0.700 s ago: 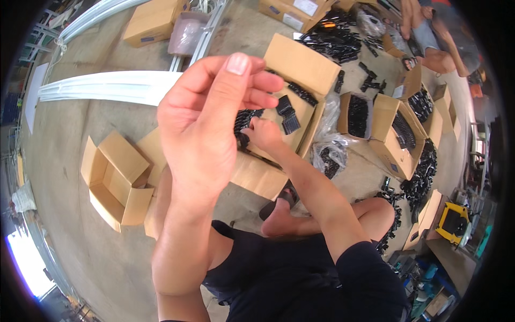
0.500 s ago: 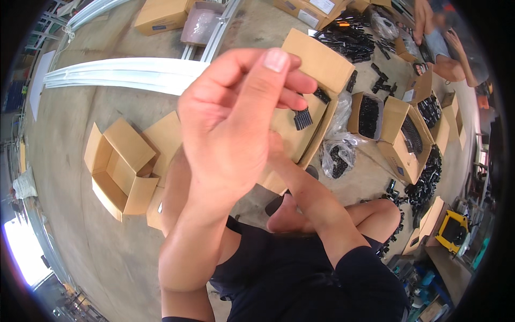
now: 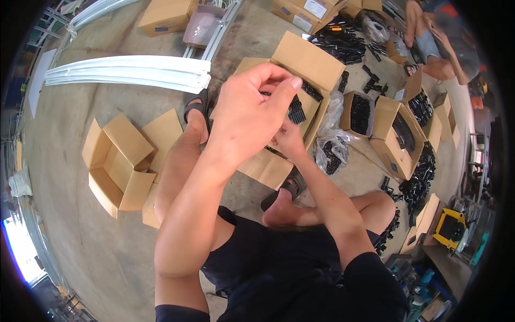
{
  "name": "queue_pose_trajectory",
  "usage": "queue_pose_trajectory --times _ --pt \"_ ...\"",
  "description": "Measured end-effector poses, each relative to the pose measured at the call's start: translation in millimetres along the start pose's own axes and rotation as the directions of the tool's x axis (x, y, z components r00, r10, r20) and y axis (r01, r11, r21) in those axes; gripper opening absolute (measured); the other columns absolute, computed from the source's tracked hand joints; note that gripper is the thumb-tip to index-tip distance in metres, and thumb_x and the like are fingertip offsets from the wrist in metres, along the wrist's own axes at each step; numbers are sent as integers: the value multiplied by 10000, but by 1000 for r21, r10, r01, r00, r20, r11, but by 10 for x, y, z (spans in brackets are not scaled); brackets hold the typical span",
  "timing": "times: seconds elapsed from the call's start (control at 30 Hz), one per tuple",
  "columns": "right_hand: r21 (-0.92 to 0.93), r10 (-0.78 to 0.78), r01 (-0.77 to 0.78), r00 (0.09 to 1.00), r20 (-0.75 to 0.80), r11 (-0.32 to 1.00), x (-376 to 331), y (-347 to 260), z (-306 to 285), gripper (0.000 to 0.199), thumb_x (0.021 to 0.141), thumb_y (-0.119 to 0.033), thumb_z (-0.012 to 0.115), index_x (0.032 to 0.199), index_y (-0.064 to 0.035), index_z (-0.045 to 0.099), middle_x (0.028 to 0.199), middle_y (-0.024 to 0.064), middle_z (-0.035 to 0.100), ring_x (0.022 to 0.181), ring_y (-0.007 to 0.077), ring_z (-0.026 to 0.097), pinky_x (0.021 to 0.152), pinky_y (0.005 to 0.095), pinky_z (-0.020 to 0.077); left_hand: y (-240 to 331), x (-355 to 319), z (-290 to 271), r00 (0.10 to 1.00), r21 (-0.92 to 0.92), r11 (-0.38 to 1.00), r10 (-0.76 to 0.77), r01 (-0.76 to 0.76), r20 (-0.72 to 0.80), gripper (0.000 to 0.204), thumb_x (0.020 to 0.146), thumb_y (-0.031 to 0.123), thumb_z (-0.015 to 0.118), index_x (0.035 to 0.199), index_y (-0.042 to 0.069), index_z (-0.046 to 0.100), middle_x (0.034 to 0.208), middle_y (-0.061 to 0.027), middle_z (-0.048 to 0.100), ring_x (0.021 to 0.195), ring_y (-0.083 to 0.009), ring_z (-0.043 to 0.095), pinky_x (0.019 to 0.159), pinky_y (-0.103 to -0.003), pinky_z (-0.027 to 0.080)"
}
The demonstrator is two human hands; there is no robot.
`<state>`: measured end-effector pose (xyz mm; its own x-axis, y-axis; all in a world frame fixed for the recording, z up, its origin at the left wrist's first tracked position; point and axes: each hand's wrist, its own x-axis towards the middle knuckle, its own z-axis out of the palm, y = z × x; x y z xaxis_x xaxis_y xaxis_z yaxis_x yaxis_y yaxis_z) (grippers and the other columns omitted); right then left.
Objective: The person sits on the floor and assembles small black plastic components by hand. They pick up individual parts from cardboard boxes, snap them together to form larger units, and place the finished assemblies into a box.
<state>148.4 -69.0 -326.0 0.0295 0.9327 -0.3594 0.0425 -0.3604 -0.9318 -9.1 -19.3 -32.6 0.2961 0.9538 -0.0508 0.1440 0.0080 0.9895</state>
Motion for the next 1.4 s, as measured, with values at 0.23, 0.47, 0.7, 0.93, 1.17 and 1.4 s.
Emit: queue_pose_trajectory --times 0.23,0.47,0.7,0.93,1.17,1.4 --pt "252 -374 449 880 -294 858 -532 -1748 99 383 958 -10 678 1324 14 566 883 37 657 742 97 630 696 257 555 -560 123 114 985 -141 978 -162 152 -60 469 954 372 719 1134 -58 664 1039 -164 726 938 -200 707 778 -327 560" --pt "328 -373 448 888 -267 831 -357 -1617 234 184 1003 -40 640 1175 24 625 907 12 668 795 74 638 715 221 539 -422 179 -150 978 -686 719 -204 114 -51 359 1032 328 629 1123 -19 641 1028 -134 706 940 -211 688 856 -378 582" --pt "-718 -3 -113 987 -159 687 183 76 374 333 926 -362 690 942 -34 747 960 215 733 928 387 711 827 492 554 -442 145 -107 987 -745 662 -160 89 -25 424 1023 280 652 1268 -58 576 1120 -177 674 1022 -277 660 951 -411 554" --pt "-631 -190 91 978 -90 770 48 100 324 318 928 -285 704 808 10 703 859 159 739 781 320 714 744 442 567 -346 195 -123 990 -724 685 -142 82 -22 418 1032 290 637 1285 -37 576 1172 -171 675 1061 -263 656 957 -405 545" --pt "627 -8 -11 1000 27 779 -544 -1375 -677 222 1010 -223 653 873 -53 612 753 49 618 659 154 594 579 320 507 -441 190 173 986 -678 734 -147 50 -85 381 1044 270 610 1296 -14 581 1222 -166 671 1140 -287 645 992 -419 529" --pt "885 -249 -145 928 277 442 -1167 -1779 -1169 279 1057 -317 557 1012 -47 611 828 25 557 714 163 575 567 311 478 -489 9 963 961 -801 557 16 220 275 396 1022 226 636 1351 13 585 1320 -150 656 1253 -286 613 1075 -436 497"
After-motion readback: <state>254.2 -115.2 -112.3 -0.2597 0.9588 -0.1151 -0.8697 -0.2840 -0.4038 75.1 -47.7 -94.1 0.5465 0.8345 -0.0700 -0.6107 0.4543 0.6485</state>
